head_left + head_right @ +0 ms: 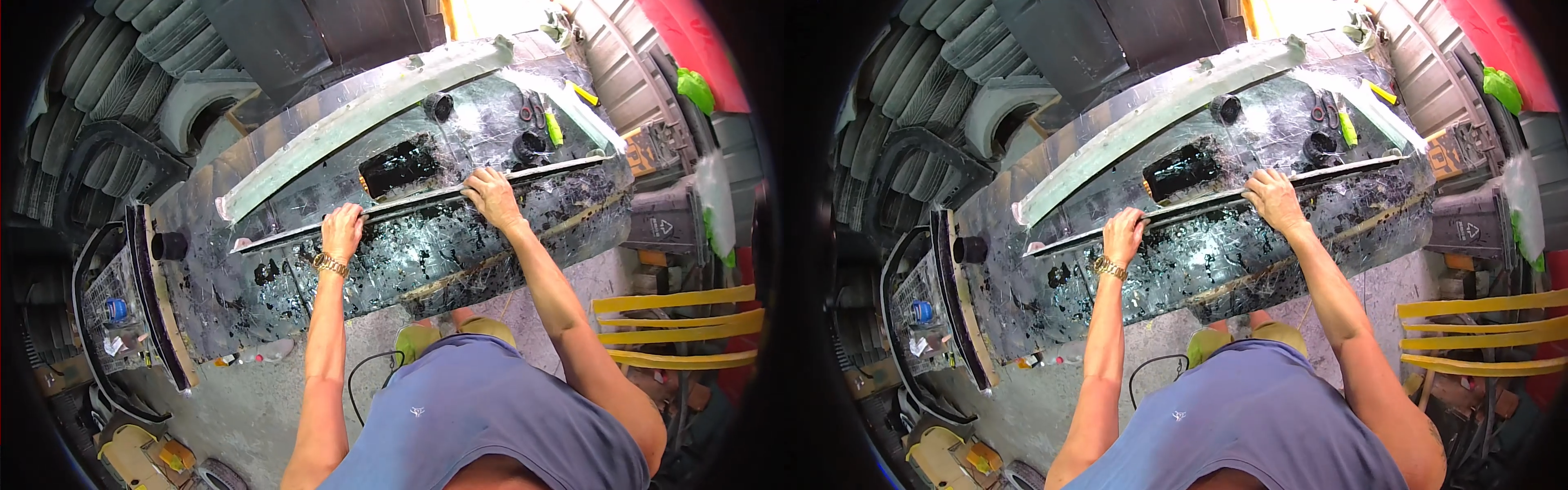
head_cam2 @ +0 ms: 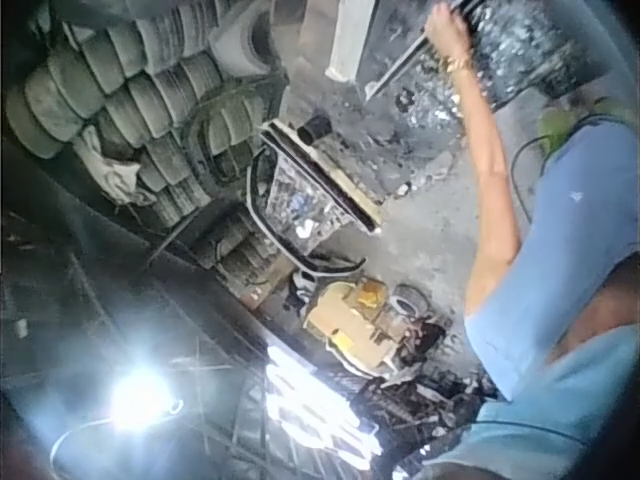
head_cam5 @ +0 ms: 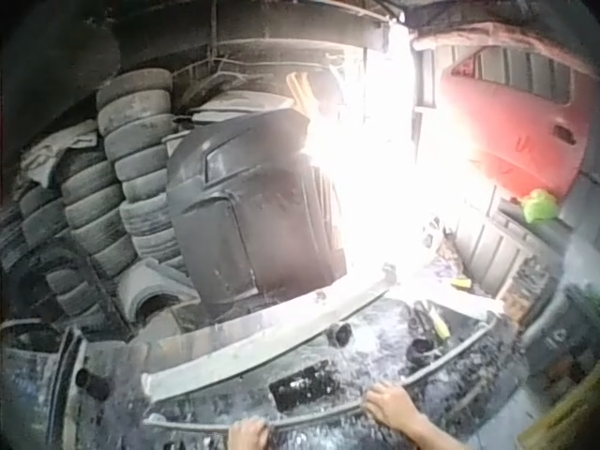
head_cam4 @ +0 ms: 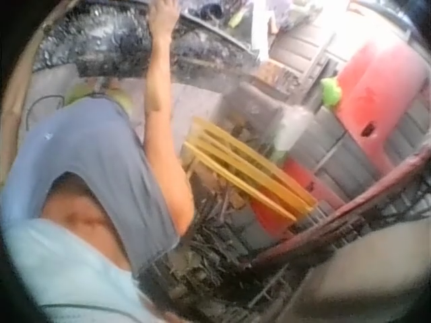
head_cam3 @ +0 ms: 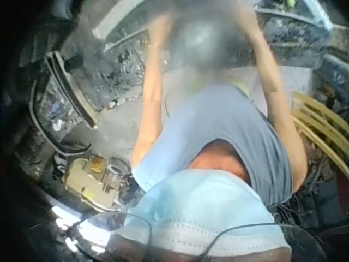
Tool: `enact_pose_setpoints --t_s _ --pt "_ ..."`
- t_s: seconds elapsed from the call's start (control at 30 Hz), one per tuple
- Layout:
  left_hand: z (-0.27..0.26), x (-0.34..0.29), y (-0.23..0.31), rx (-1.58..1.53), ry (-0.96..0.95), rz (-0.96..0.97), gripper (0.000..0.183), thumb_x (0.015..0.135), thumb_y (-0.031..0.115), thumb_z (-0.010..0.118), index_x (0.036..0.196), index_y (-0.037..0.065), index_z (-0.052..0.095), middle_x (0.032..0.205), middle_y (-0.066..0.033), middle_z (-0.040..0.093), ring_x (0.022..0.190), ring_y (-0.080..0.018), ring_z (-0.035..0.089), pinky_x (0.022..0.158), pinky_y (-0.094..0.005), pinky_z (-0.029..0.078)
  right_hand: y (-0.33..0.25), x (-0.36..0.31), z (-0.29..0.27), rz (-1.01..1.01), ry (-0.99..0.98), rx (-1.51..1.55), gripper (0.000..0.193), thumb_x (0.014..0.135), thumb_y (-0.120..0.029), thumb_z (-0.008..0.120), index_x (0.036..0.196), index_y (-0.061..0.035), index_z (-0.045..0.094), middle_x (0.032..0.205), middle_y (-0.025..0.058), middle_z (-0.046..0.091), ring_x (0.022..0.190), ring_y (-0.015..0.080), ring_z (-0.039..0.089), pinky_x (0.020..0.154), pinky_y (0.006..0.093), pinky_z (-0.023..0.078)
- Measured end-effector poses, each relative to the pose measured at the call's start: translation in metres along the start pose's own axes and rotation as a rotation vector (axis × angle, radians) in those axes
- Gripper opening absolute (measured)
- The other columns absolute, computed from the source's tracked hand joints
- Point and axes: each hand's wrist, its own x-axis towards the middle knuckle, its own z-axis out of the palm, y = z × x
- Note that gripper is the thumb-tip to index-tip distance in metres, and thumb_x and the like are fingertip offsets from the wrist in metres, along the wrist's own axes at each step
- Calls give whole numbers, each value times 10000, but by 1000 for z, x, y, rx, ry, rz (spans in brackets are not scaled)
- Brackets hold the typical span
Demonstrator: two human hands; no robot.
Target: Repairing a car trim piece using strips of fiberglass and resin.
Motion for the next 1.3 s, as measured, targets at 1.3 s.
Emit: enact_pose_setpoints --t_s 1.3 --pt "4 13 -13 -7 -145 -54 289 749 41 570 1038 45 563 947 -118 620 963 -288 584 1005 -444 387 6 3 25 67 43 -20 254 790 -11 591 1037 -61 626 1054 89 618 1030 268 575 978 412 380"
